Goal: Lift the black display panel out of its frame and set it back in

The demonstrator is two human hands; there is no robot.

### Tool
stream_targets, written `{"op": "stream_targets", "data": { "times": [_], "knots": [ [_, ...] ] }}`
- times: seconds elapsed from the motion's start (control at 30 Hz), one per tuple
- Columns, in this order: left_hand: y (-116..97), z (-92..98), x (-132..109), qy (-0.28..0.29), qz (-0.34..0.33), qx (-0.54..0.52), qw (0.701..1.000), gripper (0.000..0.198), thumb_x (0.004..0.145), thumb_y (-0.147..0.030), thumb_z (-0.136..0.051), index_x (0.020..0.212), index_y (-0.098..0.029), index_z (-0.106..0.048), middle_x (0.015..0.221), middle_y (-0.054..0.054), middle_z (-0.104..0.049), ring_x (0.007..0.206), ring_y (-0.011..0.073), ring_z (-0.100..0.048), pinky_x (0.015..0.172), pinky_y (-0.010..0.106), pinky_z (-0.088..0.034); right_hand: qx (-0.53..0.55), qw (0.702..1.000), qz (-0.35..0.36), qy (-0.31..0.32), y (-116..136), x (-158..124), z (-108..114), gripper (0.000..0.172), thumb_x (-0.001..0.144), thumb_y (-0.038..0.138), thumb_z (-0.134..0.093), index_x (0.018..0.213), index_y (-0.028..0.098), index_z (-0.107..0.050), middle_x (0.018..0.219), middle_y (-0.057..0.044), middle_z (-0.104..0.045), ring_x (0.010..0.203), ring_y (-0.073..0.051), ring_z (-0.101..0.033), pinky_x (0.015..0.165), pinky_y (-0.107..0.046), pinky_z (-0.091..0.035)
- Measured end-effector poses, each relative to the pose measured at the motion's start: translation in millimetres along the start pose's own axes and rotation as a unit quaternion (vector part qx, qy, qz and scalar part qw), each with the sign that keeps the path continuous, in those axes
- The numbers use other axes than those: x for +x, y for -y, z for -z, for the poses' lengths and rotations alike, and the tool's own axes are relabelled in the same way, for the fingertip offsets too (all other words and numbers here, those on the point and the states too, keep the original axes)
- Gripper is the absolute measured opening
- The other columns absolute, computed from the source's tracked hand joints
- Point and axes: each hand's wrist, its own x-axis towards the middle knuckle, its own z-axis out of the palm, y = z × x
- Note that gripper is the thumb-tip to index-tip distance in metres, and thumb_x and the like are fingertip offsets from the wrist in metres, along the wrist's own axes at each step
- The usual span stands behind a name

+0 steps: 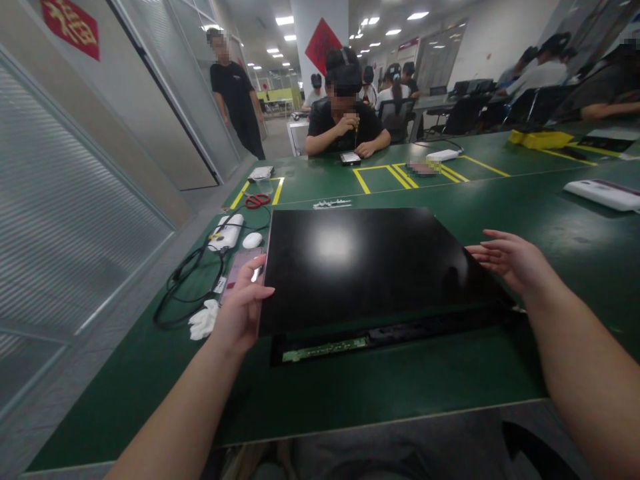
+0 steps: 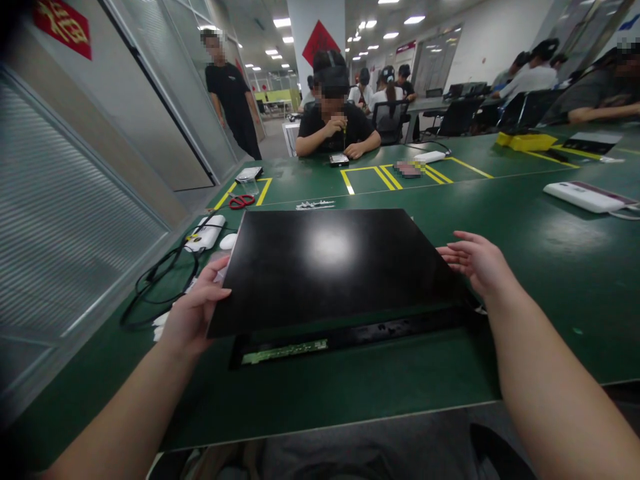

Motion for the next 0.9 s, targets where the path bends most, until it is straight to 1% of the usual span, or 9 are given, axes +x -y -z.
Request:
{"op": "stream_targets", "data": {
  "times": [0.07,0.13,0.23,0.33,0.47,0.63,0.73,0.9],
  "knots": [
    [0.8,-0.5,2.0,-0.013,0.002,-0.004,1.0,0.067,0.053,-0.009,-0.067,0.117,-0.024,-0.055,0.105,0.002,-0.076,0.102,0.0332,-0.075,0.084,0.049,-0.065,-0.013,1.0,0.009,-0.007,0.8,-2.8,-1.6,0.043,0.067,0.003,-0.066,0.106,0.02,-0.059,0.069,-0.009,-0.075,0.059,-0.018,-0.07,0.052,-0.021,-0.054],
    [1.0,-1.1,3.7,-0.03,-0.002,-0.011,0.999,0.065,0.05,-0.007,-0.065,0.112,-0.023,-0.056,0.1,0.001,-0.075,0.098,0.0325,-0.076,0.08,0.047,-0.065,-0.036,0.999,0.02,-0.009,1.8,-6.4,-3.1,0.042,0.069,0.003,-0.065,0.107,0.02,-0.06,0.068,-0.007,-0.074,0.058,-0.016,-0.069,0.05,-0.018,-0.05],
    [0.1,-1.6,4.8,-0.062,-0.011,-0.025,0.998,0.063,0.048,-0.005,-0.064,0.108,-0.022,-0.058,0.092,0.0,-0.074,0.09,0.0308,-0.076,0.076,0.044,-0.065,-0.067,0.997,0.036,-0.006,3.4,-11.0,-4.7,0.039,0.071,0.005,-0.064,0.107,0.021,-0.061,0.066,-0.006,-0.074,0.052,-0.012,-0.062,0.045,-0.016,-0.041],
    [-1.4,-1.7,4.4,-0.082,-0.016,-0.028,0.996,0.063,0.049,-0.005,-0.066,0.109,-0.022,-0.059,0.086,-0.001,-0.073,0.079,0.0281,-0.075,0.071,0.042,-0.064,-0.073,0.997,0.039,-0.007,4.2,-12.9,-5.4,0.035,0.072,0.005,-0.063,0.104,0.02,-0.061,0.064,-0.006,-0.073,0.047,-0.01,-0.055,0.043,-0.016,-0.037],
    [0.3,-1.9,4.8,-0.081,-0.017,-0.025,0.996,0.065,0.047,-0.007,-0.069,0.109,-0.022,-0.059,0.08,-0.003,-0.072,0.069,0.0249,-0.072,0.063,0.038,-0.061,-0.088,0.995,0.039,-0.016,3.4,-12.0,-6.0,0.032,0.074,0.005,-0.062,0.103,0.019,-0.061,0.063,-0.007,-0.072,0.043,-0.008,-0.048,0.04,-0.015,-0.03],
    [6.1,-2.3,7.7,-0.079,-0.006,-0.017,0.997,0.066,0.044,-0.008,-0.071,0.107,-0.022,-0.058,0.077,-0.004,-0.071,0.063,0.0223,-0.069,0.052,0.029,-0.052,-0.102,0.994,0.037,-0.018,0.8,-9.1,-5.7,0.029,0.077,0.006,-0.061,0.103,0.018,-0.06,0.063,-0.007,-0.072,0.041,-0.008,-0.046,0.038,-0.015,-0.029],
    [6.2,-2.0,8.0,-0.079,-0.001,-0.007,0.997,0.066,0.043,-0.009,-0.071,0.106,-0.022,-0.058,0.077,-0.003,-0.071,0.065,0.0229,-0.069,0.052,0.028,-0.051,-0.113,0.993,0.038,-0.014,-1.4,-6.4,-4.6,0.028,0.078,0.007,-0.061,0.105,0.018,-0.06,0.064,-0.008,-0.072,0.04,-0.007,-0.045,0.038,-0.016,-0.028],
    [4.4,-1.4,6.4,-0.08,-0.003,0.009,0.997,0.065,0.043,-0.011,-0.072,0.105,-0.022,-0.058,0.082,-0.003,-0.074,0.069,0.0229,-0.071,0.053,0.028,-0.051,-0.122,0.992,0.037,-0.007,-3.4,-4.3,-3.7,0.027,0.08,0.008,-0.062,0.105,0.017,-0.061,0.066,-0.009,-0.073,0.041,-0.007,-0.046,0.039,-0.016,-0.029]
  ]
}}
